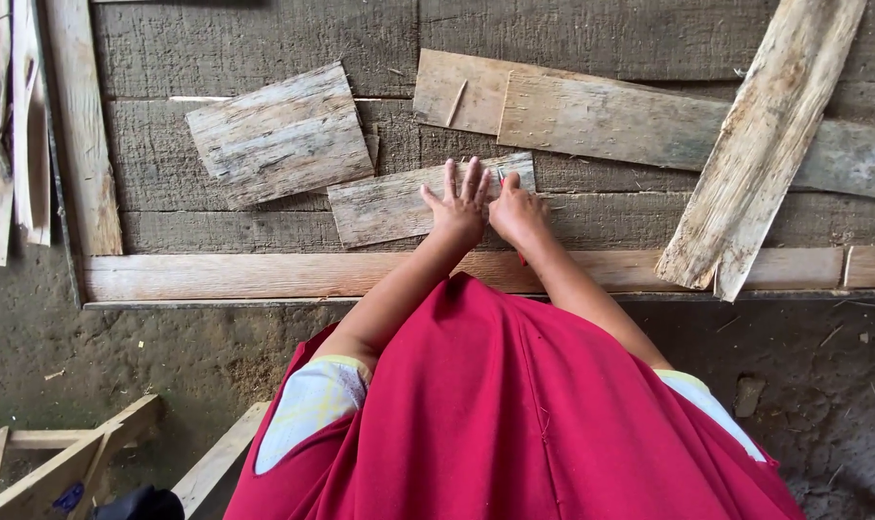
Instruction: Trimming the edges of wood veneer sheets using a utility knife on a wooden work surface.
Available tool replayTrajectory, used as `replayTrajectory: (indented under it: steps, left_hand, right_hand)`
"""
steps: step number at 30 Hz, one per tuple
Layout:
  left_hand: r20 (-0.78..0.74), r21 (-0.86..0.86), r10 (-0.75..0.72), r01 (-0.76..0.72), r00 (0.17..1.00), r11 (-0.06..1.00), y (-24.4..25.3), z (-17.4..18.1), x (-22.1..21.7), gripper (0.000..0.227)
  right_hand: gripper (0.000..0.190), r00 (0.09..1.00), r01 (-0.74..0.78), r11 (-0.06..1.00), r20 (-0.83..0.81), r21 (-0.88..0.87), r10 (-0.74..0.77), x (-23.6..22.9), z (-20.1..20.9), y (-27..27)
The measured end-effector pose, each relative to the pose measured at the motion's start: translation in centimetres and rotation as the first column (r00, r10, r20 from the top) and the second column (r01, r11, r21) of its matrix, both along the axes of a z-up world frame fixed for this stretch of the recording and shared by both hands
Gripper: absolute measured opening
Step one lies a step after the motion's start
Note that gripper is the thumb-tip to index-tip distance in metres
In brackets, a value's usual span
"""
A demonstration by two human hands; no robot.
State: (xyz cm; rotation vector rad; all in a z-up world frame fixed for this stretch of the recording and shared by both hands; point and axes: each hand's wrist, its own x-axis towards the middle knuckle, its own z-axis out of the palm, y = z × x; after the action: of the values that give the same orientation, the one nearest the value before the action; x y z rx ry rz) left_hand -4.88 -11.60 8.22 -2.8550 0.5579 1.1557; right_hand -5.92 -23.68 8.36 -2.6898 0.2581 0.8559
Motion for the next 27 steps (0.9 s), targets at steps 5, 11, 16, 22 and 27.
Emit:
replayTrajectory:
  steps: [5, 11, 16, 22, 27]
  left_hand:
    - [-0.011, 0.006, 0.008, -0.008, 1.0, 1.0, -0.2, -0.1, 0.0, 0.073]
    - [-0.009, 0.001, 0.004, -0.004, 1.0, 1.0, -0.2, -0.7, -0.2, 0.078]
    - [-0.01, -0.003, 0.007, -0.007, 1.0, 1.0, -0.1, -1.1, -0.1, 0.077]
    - [-0.028, 0.025, 0.023, -0.022, 0.999, 0.999, -0.3, -1.0, 0.0, 0.078]
    - [-0.04, 0.032, 0.017, -0.015, 0.999, 0.999, -0.5, -1.5, 0.0, 0.08]
  right_hand:
    - [0.039, 0.999, -0.029, 0.999, 0.023, -0.028, 0.03, -1.0, -0.3, -0.1]
    - [0.048, 0.999, -0.028, 0.998, -0.022, -0.056, 0.027, -2.8, -0.4, 0.0]
    - [0.049, 0.999, -0.004, 0.999, -0.035, -0.038, 0.003, -3.5, 1.2, 0.5]
    - [0.05, 0.998, -0.054, 0.987, 0.012, -0.154, 0.056, -5.2, -1.9, -0.4]
    - [0.057, 0.998, 0.006, 0.998, -0.069, -0.055, -0.01, -6.3, 0.1, -0.2]
